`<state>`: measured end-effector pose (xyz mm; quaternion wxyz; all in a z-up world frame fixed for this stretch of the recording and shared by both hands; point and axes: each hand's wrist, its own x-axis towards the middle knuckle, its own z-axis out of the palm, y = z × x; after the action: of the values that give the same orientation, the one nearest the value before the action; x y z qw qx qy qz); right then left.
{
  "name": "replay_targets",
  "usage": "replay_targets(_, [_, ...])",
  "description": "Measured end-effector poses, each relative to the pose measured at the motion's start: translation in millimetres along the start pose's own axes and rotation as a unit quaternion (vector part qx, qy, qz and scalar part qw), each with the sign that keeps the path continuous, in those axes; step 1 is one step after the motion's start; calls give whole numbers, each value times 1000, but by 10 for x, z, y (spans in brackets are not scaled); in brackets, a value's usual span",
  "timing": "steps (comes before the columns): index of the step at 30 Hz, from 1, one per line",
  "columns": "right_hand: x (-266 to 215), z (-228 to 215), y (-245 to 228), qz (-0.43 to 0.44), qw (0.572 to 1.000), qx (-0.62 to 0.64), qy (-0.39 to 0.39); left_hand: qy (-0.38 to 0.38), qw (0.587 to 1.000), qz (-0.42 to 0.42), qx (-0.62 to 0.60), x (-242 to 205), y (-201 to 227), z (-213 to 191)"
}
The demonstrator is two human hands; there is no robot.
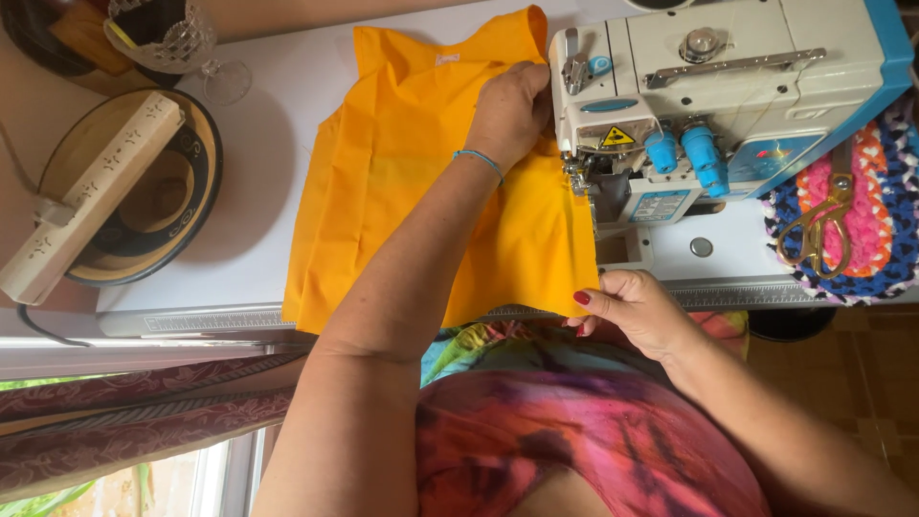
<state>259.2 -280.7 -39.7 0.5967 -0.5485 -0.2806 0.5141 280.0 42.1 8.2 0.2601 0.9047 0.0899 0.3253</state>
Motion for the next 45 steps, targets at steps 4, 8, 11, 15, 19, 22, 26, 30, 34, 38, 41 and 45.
replay_targets(4, [-26,44,5,-3,1000,5,11,18,999,32,-38,-13,-11,2])
replay_targets(8, [19,35,75,23,999,17,34,29,998,47,-25,48,-148,50])
replay_targets(11, [58,-11,123,10,1000,14,23,23,999,49,-7,76,-144,41])
replay_targets(15, [86,-26,97,6,1000,21,22,13,997,50,-49,105,-125,-20])
replay_targets(19, [98,1,58,26,999,7,27,-10,999,34,-12,130,-264,77])
replay_targets(22, [113,-2,71,20,999,10,25,-9,999,41,-5,153,-323,94])
replay_targets(26, [126,-22,114,8,999,11,33,-10,998,56,15,160,-375,107])
replay_targets(30, [181,-41,77,-7,999,-23,24,-5,999,50,16,233,-356,64])
replay_targets(34, [110,-5,121,17,999,-29,41,-10,999,37,-1,135,-328,103])
replay_targets(38, [129,-25,91,4,999,-21,27,-10,999,31,10,178,-340,107])
replay_targets(41, [140,-56,124,2,999,-19,27,-11,1000,25,3,170,-317,96])
replay_targets(45, [143,-74,160,-1,1000,-15,25,-16,1000,15,2,164,-291,76])
